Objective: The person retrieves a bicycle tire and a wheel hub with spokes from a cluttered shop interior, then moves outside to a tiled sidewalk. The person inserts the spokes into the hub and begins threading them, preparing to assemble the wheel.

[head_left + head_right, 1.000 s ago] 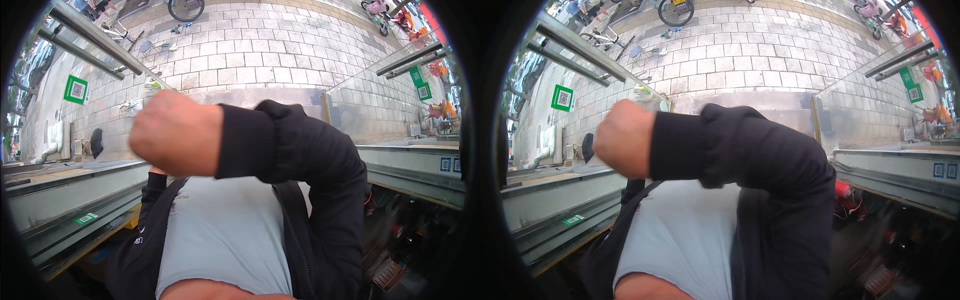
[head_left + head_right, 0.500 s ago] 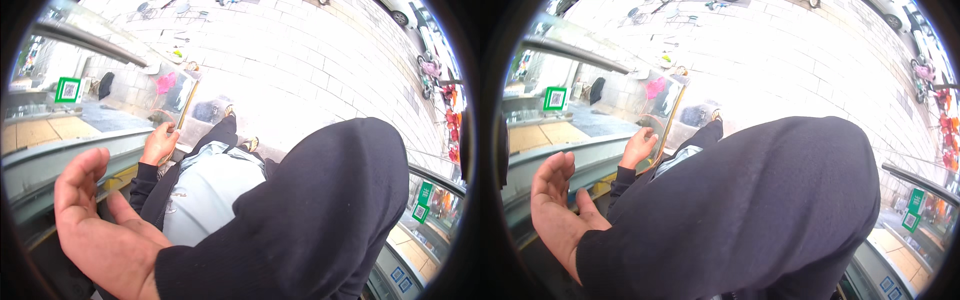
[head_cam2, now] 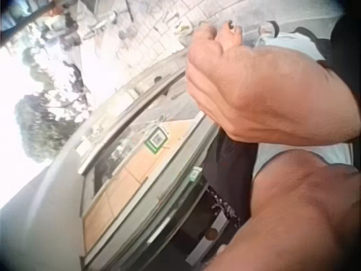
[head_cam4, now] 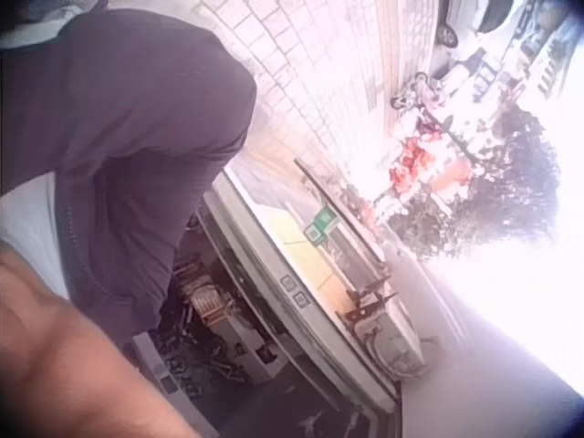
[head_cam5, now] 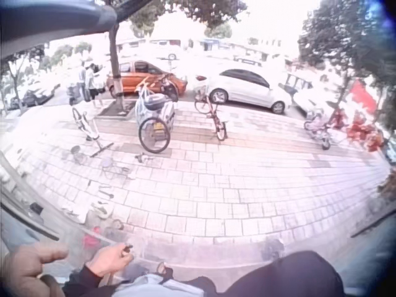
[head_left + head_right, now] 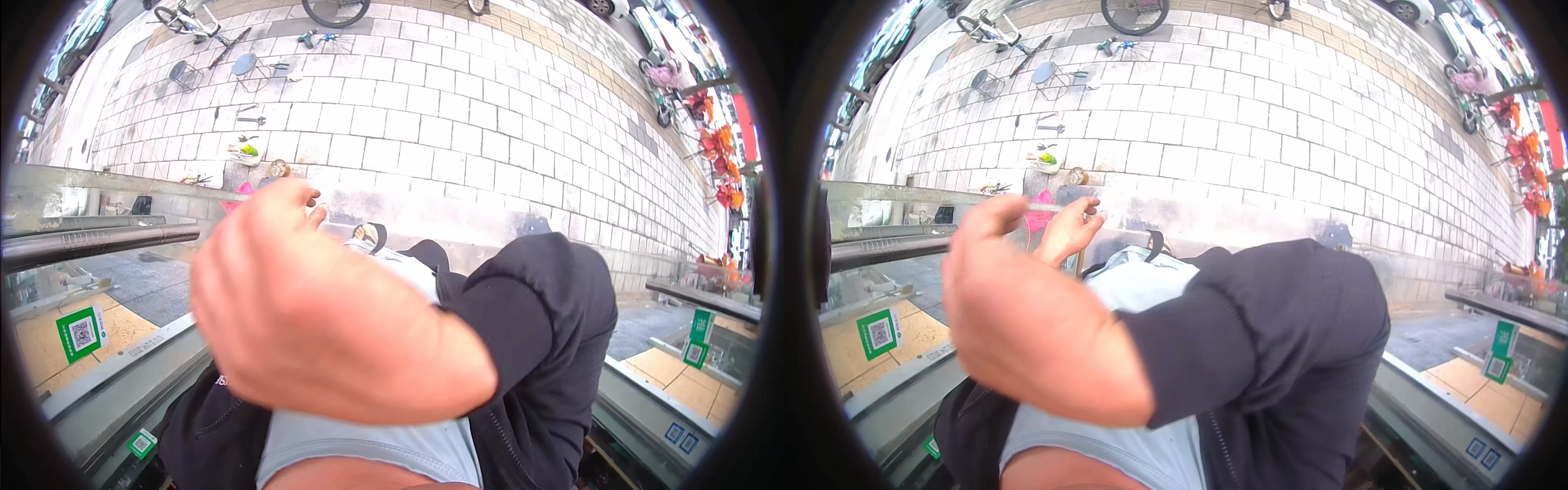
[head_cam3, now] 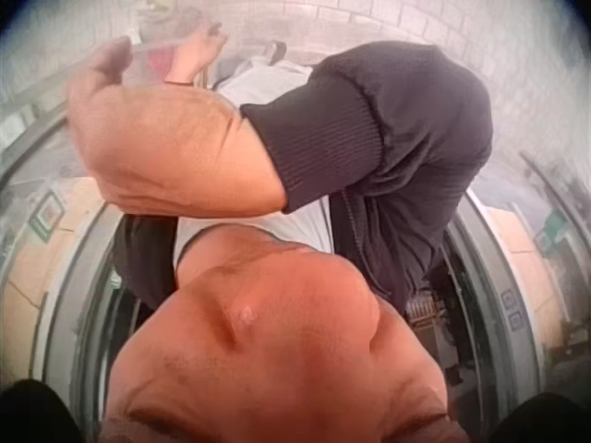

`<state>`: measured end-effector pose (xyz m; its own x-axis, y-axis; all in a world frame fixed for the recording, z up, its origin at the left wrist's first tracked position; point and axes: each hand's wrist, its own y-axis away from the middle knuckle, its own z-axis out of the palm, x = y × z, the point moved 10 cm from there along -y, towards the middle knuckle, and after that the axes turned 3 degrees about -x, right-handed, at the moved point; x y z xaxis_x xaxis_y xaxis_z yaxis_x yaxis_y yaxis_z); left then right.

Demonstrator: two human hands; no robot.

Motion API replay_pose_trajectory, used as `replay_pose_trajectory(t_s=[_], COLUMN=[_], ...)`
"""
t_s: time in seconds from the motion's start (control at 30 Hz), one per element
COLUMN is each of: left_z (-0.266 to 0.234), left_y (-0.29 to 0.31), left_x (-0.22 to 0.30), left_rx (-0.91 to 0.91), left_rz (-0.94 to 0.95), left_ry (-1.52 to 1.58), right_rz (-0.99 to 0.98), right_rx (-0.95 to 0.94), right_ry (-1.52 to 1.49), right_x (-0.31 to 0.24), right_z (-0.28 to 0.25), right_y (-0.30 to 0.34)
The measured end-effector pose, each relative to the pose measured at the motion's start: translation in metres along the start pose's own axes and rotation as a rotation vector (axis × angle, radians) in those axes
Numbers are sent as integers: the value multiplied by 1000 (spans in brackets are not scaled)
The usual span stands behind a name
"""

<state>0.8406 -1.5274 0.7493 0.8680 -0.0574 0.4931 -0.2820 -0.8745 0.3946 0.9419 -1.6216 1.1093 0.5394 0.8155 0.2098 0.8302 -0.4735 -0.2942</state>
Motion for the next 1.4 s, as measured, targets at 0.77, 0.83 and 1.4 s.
replay_pose_trajectory(t_s=[0.77,0.83,1.4], left_z=[-19,-38,-86], left_y=[-258,-287,-611], left_x=[-174,-160,-339], left_rx=[130,100,235], left_rz=[-371,-363,-183], left_ry=[101,136,178], right_rz=[865,931,1095], right_rx=[107,62,61], right_ry=[-679,-713,-757], right_x=[337,356,506], right_z=[431,439,748], right_y=[72,75,-43])
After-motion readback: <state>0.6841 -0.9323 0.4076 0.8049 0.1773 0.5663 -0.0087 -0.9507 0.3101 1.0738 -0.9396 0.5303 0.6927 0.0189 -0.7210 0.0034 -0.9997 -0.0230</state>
